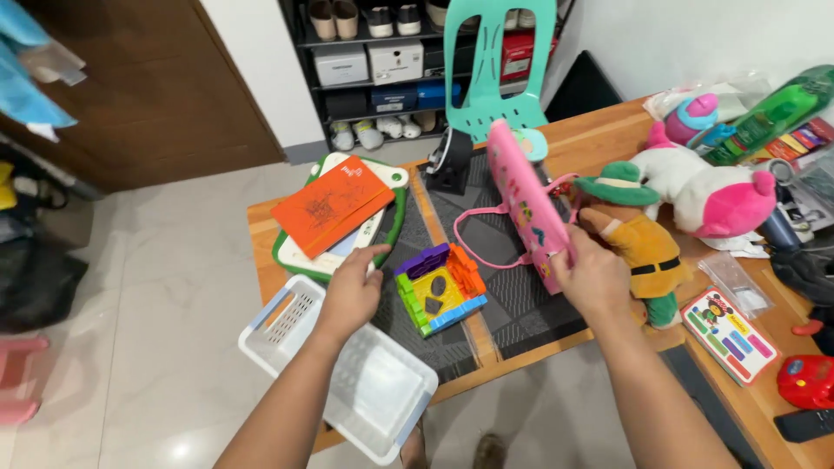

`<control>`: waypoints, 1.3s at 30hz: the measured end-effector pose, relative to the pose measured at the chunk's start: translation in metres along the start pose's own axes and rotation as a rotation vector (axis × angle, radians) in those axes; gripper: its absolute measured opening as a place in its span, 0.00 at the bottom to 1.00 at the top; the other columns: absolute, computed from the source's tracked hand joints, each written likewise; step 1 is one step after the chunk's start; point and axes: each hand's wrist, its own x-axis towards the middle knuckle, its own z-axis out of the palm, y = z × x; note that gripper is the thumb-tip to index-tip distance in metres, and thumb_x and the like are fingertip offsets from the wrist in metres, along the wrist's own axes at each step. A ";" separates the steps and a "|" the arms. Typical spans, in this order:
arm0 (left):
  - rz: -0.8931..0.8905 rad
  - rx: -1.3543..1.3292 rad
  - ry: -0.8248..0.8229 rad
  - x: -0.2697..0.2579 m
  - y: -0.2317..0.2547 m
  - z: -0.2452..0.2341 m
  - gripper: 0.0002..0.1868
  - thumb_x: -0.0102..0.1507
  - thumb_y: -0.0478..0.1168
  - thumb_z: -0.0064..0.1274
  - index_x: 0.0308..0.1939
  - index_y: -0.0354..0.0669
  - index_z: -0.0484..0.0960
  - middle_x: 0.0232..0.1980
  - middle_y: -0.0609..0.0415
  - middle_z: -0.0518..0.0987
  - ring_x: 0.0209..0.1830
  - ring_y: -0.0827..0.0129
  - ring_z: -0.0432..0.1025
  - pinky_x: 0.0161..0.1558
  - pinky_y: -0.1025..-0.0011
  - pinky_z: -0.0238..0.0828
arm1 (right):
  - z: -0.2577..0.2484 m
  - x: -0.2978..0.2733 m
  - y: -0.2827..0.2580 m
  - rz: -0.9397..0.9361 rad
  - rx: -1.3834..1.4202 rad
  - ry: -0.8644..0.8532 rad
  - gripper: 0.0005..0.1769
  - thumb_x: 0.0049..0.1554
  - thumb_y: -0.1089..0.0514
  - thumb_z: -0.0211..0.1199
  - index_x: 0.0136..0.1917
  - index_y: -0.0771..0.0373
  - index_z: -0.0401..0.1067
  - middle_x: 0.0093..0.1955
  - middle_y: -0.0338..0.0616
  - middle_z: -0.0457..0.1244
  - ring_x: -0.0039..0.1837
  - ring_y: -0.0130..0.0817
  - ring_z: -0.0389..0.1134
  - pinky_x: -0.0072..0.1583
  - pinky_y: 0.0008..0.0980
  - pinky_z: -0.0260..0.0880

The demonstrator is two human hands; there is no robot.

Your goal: Assembling and disassembling gear-shaped plastic toy blocks.

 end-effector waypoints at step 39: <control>0.110 -0.198 -0.506 -0.309 0.002 0.055 0.07 0.64 0.36 0.55 0.45 0.42 0.85 0.41 0.58 0.81 0.28 0.71 0.72 0.33 0.73 0.70 | -0.101 -0.488 -0.077 0.953 1.017 0.097 0.11 0.60 0.59 0.62 0.54 0.66 0.77 0.46 0.42 0.73 0.43 0.26 0.75 0.43 0.25 0.75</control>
